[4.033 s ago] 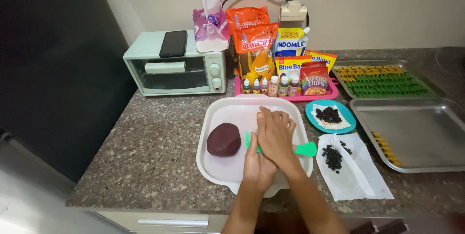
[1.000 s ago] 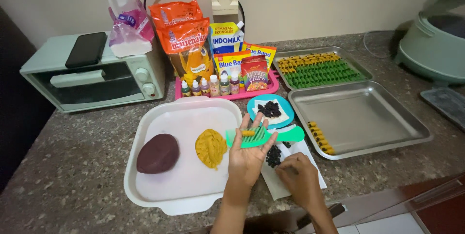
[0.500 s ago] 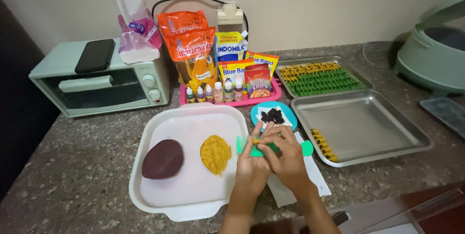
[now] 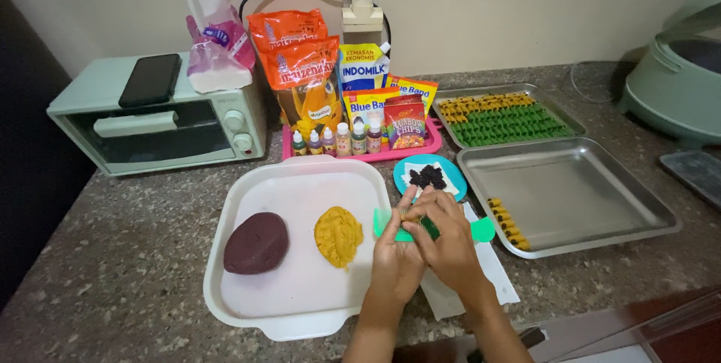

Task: Shaping and arranging small pieces of colored dough on a tray to make pastries

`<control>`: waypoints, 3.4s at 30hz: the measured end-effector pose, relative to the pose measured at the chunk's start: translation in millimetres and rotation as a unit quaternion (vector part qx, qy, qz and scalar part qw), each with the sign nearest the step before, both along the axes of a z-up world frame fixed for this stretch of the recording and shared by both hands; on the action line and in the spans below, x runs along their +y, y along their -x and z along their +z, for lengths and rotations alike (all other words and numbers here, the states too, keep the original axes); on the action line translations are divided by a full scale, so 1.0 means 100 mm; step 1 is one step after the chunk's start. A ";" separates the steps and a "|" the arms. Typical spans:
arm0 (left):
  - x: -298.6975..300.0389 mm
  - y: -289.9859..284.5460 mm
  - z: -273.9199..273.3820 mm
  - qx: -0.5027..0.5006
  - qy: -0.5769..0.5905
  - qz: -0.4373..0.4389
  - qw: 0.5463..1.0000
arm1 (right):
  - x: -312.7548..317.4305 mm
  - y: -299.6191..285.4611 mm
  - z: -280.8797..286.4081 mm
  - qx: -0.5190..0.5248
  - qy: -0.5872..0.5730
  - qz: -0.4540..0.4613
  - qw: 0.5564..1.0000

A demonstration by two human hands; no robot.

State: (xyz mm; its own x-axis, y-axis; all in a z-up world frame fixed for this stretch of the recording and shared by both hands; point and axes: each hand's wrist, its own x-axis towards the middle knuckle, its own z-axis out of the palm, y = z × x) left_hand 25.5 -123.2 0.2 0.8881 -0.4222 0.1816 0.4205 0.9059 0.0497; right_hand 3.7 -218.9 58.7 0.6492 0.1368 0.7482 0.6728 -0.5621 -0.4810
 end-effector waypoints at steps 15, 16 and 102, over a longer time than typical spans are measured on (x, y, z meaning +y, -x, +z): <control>-0.03 -0.05 -0.06 -0.044 -0.075 0.038 0.995 | -0.28 0.22 0.07 0.086 -0.062 0.010 0.994; -0.02 -0.07 -0.09 -0.044 -0.082 0.051 0.994 | -0.37 0.25 0.00 0.097 -0.086 -0.013 0.991; -0.03 0.11 0.21 0.015 -0.184 0.033 0.982 | -0.35 0.27 0.01 0.183 -0.182 -0.084 0.962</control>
State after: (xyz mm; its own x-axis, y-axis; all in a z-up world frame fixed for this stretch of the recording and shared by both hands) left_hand 14.0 -125.9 21.4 0.9182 -0.3962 0.0003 0.3686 0.8543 0.3664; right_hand -23.6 -253.5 59.8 0.8690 -0.2201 0.4431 0.3349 -0.3978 -0.8542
